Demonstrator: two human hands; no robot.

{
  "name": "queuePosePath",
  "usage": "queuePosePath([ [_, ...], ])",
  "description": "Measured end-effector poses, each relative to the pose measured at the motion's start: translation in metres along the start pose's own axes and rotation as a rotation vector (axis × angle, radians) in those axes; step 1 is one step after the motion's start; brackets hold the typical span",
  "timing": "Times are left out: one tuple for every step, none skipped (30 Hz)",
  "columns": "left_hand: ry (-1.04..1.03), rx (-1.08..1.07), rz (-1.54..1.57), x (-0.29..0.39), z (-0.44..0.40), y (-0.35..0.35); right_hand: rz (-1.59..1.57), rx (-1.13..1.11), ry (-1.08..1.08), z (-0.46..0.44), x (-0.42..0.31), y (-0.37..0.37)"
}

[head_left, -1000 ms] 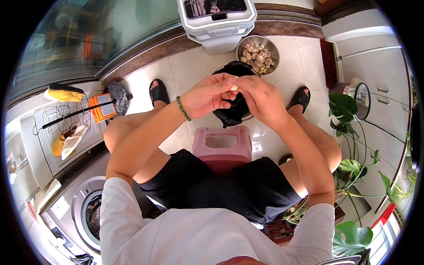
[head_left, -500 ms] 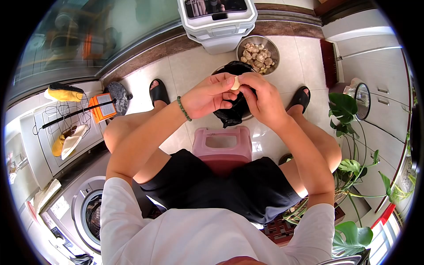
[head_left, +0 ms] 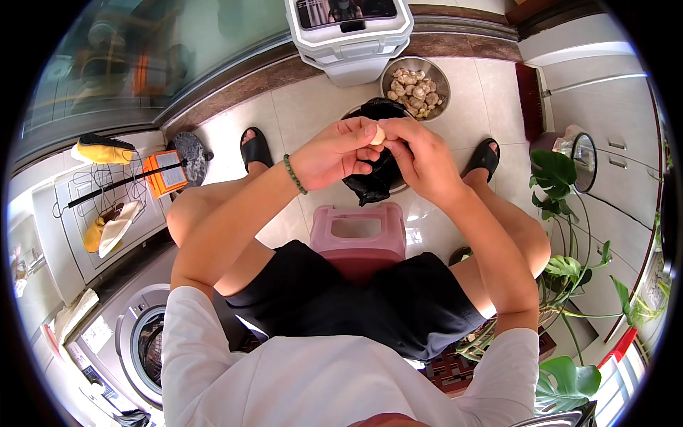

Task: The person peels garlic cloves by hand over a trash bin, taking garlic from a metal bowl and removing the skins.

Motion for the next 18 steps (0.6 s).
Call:
queuePosePath([
  [0.001,-0.011,0.007,0.0003,0.0002,-0.0011,-0.076,0.02,-0.085,0.0027,0.0018,-0.0017],
  [0.001,-0.022,0.014,0.0005,0.0004,-0.0018,-0.153,0.04,-0.17,0.0046,0.0041,-0.0035],
  [0.001,-0.022,0.014,0.0003,0.0,-0.0011,-0.153,0.04,-0.17,0.0045,0.0043,-0.0057],
  [-0.001,-0.035,0.022,0.0,-0.0006,-0.0002,-0.156,0.108,-0.131,0.0035,0.0037,-0.0058],
  [-0.004,-0.047,0.03,0.0,-0.001,0.0001,-0.16,0.175,-0.091,0.0029,0.0032,-0.0047],
  [-0.004,-0.047,0.03,0.0002,-0.0008,-0.0007,-0.16,0.175,-0.091,0.0023,0.0034,-0.0039],
  [-0.005,-0.046,0.027,0.0004,-0.0005,-0.0023,-0.106,0.162,-0.047,0.0012,0.0018,-0.0024],
  [-0.005,-0.044,0.025,0.0006,-0.0003,-0.0031,-0.051,0.149,-0.003,0.0003,0.0001,-0.0011],
  [-0.005,-0.044,0.025,0.0006,-0.0003,-0.0031,-0.052,0.149,-0.003,-0.0001,0.0001,0.0],
  [-0.005,-0.042,0.017,0.0006,-0.0003,-0.0029,-0.041,0.123,-0.003,-0.0003,0.0001,0.0001],
  [-0.005,-0.04,0.009,0.0007,-0.0004,-0.0027,-0.03,0.098,-0.002,-0.0007,0.0,0.0002],
  [-0.004,-0.04,0.01,0.0009,-0.0002,-0.0024,-0.03,0.098,-0.003,-0.0009,-0.0002,0.001],
  [-0.002,-0.033,-0.003,0.0013,0.0003,-0.0016,-0.022,0.081,-0.012,-0.001,-0.0003,0.0012],
  [0.0,-0.027,-0.015,0.0014,0.0005,-0.0012,-0.014,0.065,-0.021,-0.001,-0.0002,0.0011],
  [0.0,-0.027,-0.015,0.0014,0.0006,-0.0015,-0.014,0.065,-0.021,-0.0011,-0.0002,0.0009],
  [-0.002,-0.024,-0.011,0.0014,0.0007,-0.0019,-0.034,0.082,-0.016,-0.0011,-0.0002,0.001],
  [-0.003,-0.021,-0.008,0.0013,0.0009,-0.0023,-0.053,0.1,-0.011,-0.001,-0.0004,0.0011],
  [-0.004,-0.021,-0.008,0.001,0.0009,-0.0027,-0.053,0.1,-0.011,-0.0009,-0.0007,0.0008],
])
Point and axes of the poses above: each hand's wrist, its own z-axis away from the middle knuckle, its own y-axis out of the back of the hand, x = y × z, the point moved 3 cm from there along -z, towards the middle knuckle, and after that the axes turned 9 degrees about z, right-handed, at the moved point
